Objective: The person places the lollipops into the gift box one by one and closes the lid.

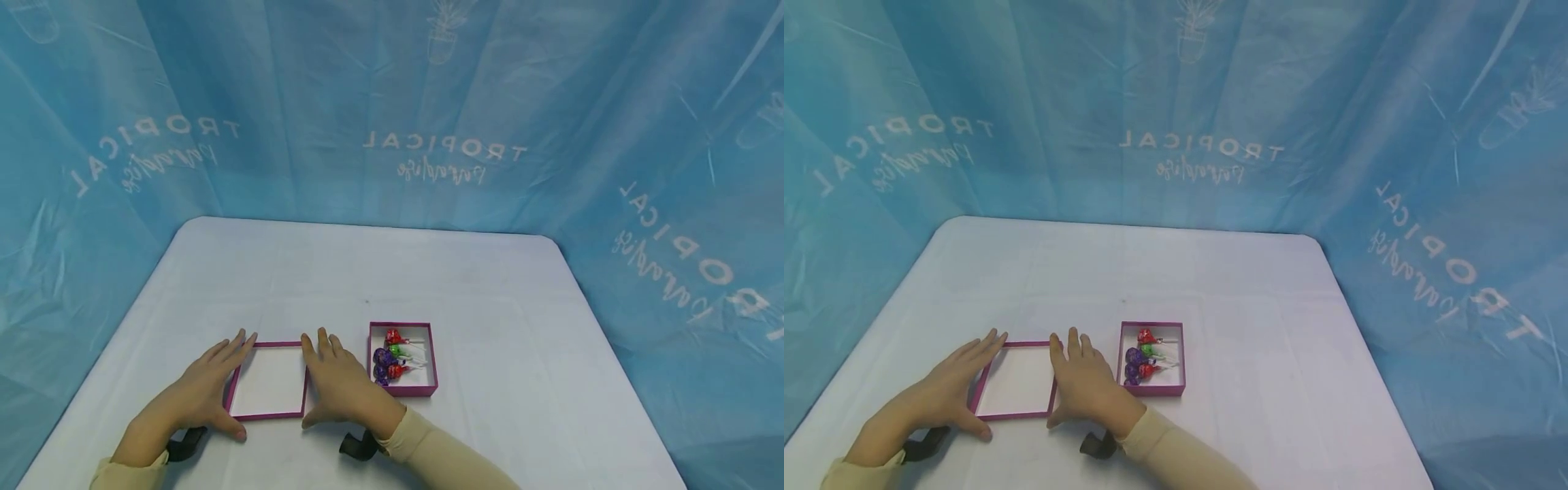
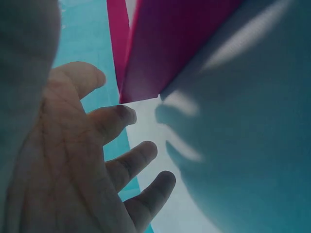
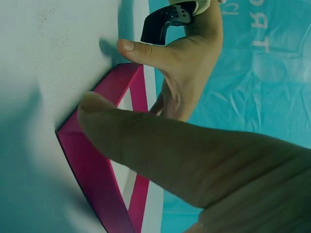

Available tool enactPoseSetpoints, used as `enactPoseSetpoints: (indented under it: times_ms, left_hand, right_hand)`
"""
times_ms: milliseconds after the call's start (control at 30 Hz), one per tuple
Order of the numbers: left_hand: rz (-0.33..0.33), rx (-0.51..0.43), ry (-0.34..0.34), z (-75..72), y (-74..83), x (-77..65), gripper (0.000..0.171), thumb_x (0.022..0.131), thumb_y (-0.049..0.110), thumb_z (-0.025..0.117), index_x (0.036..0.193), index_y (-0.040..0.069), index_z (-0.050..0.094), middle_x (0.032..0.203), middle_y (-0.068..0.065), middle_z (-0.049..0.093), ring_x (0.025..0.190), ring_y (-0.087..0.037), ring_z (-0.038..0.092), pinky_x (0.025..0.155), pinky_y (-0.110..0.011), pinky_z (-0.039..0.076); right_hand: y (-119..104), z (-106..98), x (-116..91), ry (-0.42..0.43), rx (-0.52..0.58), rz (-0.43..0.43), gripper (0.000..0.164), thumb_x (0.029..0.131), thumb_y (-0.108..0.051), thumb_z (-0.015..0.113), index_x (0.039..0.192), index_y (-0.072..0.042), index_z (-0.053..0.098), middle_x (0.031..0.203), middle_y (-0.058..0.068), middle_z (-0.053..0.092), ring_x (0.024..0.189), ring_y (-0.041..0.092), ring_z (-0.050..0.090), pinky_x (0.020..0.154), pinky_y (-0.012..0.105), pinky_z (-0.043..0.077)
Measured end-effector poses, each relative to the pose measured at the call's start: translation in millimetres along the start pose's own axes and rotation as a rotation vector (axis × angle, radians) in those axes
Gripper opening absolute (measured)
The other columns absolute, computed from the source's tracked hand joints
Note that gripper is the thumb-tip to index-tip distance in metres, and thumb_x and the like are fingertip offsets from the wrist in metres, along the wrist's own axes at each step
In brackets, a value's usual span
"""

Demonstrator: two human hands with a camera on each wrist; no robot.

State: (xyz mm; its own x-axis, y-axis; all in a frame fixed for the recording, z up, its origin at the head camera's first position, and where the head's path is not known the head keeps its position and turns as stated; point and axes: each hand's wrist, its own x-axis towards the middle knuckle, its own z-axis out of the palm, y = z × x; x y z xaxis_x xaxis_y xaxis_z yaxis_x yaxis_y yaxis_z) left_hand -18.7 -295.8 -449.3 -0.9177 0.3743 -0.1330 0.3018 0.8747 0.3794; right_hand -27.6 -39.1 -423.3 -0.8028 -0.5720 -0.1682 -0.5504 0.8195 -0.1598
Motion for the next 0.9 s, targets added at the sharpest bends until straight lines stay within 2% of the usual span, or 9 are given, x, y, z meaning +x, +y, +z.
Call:
enactPoseSetpoints:
  times_ms: [100,333,500,733,900]
  left_hand:
    - [0.017,-0.013,-0.011,-1.5,-1.4,2.7,0.150,0.032,0.077,0.078,0.153,0.011,0.018,0.153,-0.027,0.019,0.132,-0.052,0.021,0.099,-0.072,0.023]
    - [-0.037,-0.024,-0.059,0.9,-2.3,8.5,0.149,0.032,0.073,0.081,0.153,0.015,0.018,0.154,-0.024,0.018,0.134,-0.049,0.020,0.100,-0.073,0.020]
    - [-0.041,-0.011,-0.044,4.6,-1.7,8.7,0.147,0.032,0.074,0.080,0.153,0.014,0.021,0.154,-0.022,0.022,0.133,-0.049,0.022,0.100,-0.072,0.022]
    - [-0.024,-0.028,-0.047,8.2,-4.4,9.2,0.148,0.036,0.074,0.080,0.152,0.008,0.018,0.152,-0.021,0.027,0.134,-0.046,0.025,0.103,-0.069,0.024]
    - [-0.034,-0.117,-0.020,1.2,-2.6,1.2,0.151,0.039,0.070,0.084,0.154,0.009,0.008,0.150,-0.022,0.030,0.133,-0.044,0.030,0.101,-0.065,0.032]
  right_hand:
    - [1,3,0,-0.009,0.037,0.001,0.135,0.055,-0.065,0.082,0.154,-0.011,0.007,0.155,0.021,0.016,0.139,0.035,0.028,0.108,0.037,0.036]
    - [3,10,6,-0.013,0.048,0.007,0.134,0.056,-0.062,0.083,0.154,-0.011,0.008,0.154,0.018,0.024,0.136,0.031,0.034,0.105,0.034,0.039]
    - [1,17,7,-0.010,0.044,-0.021,0.136,0.055,-0.064,0.083,0.154,-0.010,0.008,0.152,0.018,0.029,0.134,0.029,0.038,0.104,0.033,0.041]
    - [-3,25,8,0.062,0.024,-0.035,0.133,0.057,-0.067,0.080,0.153,-0.007,0.010,0.148,0.020,0.035,0.132,0.027,0.042,0.103,0.034,0.042]
    - [3,19,7,0.148,0.082,-0.087,0.133,0.056,-0.067,0.079,0.153,-0.007,0.010,0.145,0.012,0.040,0.130,0.022,0.042,0.103,0.034,0.041]
